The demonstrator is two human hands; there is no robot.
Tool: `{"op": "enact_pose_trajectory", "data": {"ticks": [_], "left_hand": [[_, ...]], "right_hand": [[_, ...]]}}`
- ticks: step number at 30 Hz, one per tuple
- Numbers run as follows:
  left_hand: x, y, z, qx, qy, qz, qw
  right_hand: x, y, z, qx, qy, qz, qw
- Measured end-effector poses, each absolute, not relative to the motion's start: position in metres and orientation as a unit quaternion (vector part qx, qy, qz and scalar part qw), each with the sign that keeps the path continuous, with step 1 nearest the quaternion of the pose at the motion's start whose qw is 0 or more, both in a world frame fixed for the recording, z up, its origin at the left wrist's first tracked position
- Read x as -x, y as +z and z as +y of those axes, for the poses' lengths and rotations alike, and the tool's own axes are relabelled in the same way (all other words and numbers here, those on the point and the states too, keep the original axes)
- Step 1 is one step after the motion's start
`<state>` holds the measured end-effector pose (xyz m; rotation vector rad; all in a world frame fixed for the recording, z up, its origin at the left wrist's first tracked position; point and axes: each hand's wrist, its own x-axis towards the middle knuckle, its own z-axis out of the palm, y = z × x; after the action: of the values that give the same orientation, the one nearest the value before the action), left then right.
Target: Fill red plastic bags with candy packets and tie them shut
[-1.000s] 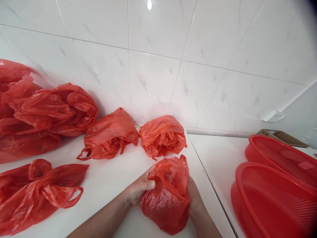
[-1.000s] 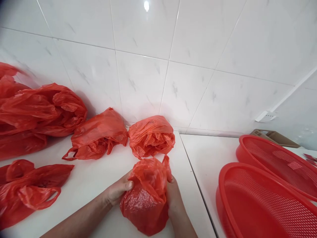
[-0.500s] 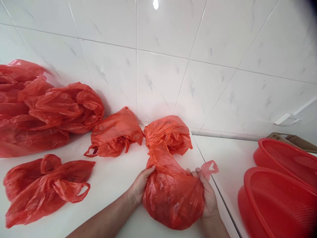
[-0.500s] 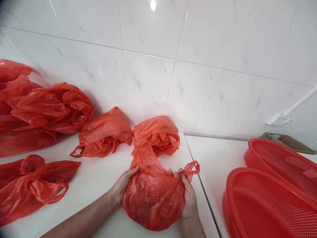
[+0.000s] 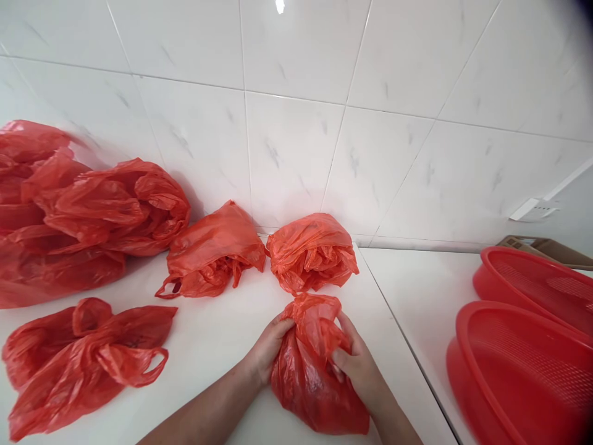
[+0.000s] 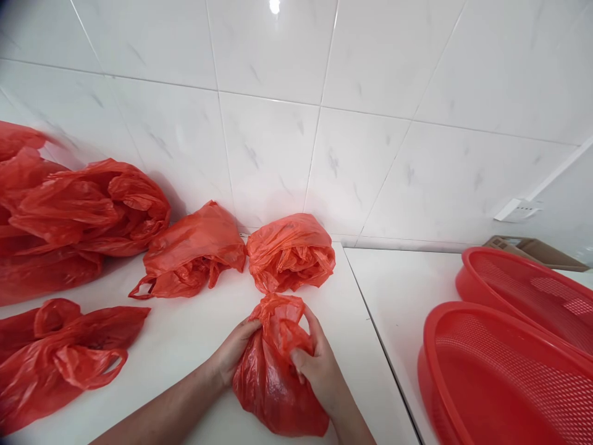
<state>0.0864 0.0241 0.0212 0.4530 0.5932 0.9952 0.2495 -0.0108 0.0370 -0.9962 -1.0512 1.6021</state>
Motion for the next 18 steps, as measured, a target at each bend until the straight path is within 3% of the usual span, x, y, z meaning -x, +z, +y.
{"op": "enact_pose_trajectory", "data": {"ticks": [7, 13, 18], "left_hand": [[-0.095, 0.024, 0.017, -0.322, 0.442, 0.298, 0.782], [-0.102, 0.022, 0.008, -0.429, 0.407, 0.317, 0.742], [-0.097, 0.017, 0.001, -0.603, 0.473, 0.352, 0.537]], "right_hand": [[-0.239, 0.048, -0.015, 0.452, 0.618, -0.507, 0.395], [-0.242, 0.032, -0.009, 0.478, 0.605, -0.494, 0.4], [-0.245, 0.016, -0.004, 0.518, 0.575, -0.47, 0.425]]}}
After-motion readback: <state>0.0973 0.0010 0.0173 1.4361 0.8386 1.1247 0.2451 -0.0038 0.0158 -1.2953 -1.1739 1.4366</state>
